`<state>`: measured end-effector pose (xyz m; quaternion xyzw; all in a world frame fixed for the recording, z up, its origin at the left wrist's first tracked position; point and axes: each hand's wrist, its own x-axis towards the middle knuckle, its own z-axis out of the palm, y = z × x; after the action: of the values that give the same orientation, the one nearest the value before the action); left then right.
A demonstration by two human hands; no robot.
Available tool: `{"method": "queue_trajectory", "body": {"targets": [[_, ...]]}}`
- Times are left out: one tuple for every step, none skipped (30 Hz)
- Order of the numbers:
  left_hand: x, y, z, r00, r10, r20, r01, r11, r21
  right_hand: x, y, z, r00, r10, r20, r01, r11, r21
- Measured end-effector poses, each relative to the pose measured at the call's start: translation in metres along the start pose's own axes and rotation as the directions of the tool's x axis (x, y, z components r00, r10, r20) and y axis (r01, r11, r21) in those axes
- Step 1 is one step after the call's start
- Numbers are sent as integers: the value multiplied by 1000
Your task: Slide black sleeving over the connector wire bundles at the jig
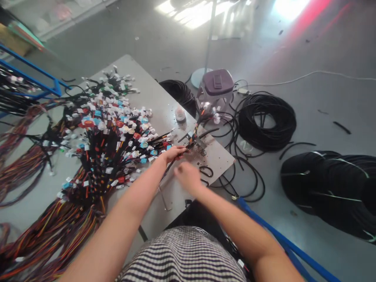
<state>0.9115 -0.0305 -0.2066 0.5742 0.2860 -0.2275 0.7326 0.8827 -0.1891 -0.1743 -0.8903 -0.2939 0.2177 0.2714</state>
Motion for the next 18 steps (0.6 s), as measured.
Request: {"method": "queue_trajectory", "body": {"targets": [[0,1,1,1000,6,-11,-6,1000,14,-23,-14,31,981,8,193,2,999,-51],[1,0,2,1000,13,-25,-12,999,33,-41,-26,61,947,30,318,6,994,-112],[1,-1,3,999,21,-43,-18,998,54,-55,-37,87,910,40,412,27,987,-157],[2,-2,4,997,35,-69,-30,997,73,-64,-45,109,880,47,472,49,981,-190],[2,-4,6,995,47,-91,-39,995,92,-70,-49,124,861,46,506,70,976,-207],[3,-5,7,993,57,-107,-45,993,113,-74,-51,135,849,39,527,86,974,-211],[4,-7,8,991,65,-116,-50,990,133,-78,-51,140,840,36,541,93,973,-209],[4,-7,9,990,74,-122,-55,987,152,-83,-47,141,834,35,550,95,974,-206],[4,-8,10,988,81,-130,-58,984,171,-89,-42,139,832,43,553,88,974,-208],[4,-7,10,987,85,-139,-58,980,189,-97,-36,136,830,55,555,80,973,-216],[3,-6,12,985,85,-152,-53,977,205,-108,-29,132,832,72,551,67,971,-228],[2,-5,13,983,82,-165,-45,976,215,-120,-22,129,838,93,538,50,968,-245],[0,-3,14,982,74,-177,-33,974,222,-134,-14,128,850,121,513,26,963,-269],[-1,-1,16,980,65,-189,-21,974,227,-148,-7,129,866,150,477,-4,956,-294],[-2,0,18,978,58,-198,-11,974,227,-160,-1,132,886,177,429,-40,950,-310],[-3,1,19,977,54,-204,-8,975,221,-171,5,135,907,192,374,-75,949,-306],[-3,2,20,976,53,-209,-7,977,213,-180,11,137,928,198,317,-109,955,-275],[-3,2,22,975,54,-215,-10,979,203,-185,17,138,944,191,269,-137,968,-209]]}}
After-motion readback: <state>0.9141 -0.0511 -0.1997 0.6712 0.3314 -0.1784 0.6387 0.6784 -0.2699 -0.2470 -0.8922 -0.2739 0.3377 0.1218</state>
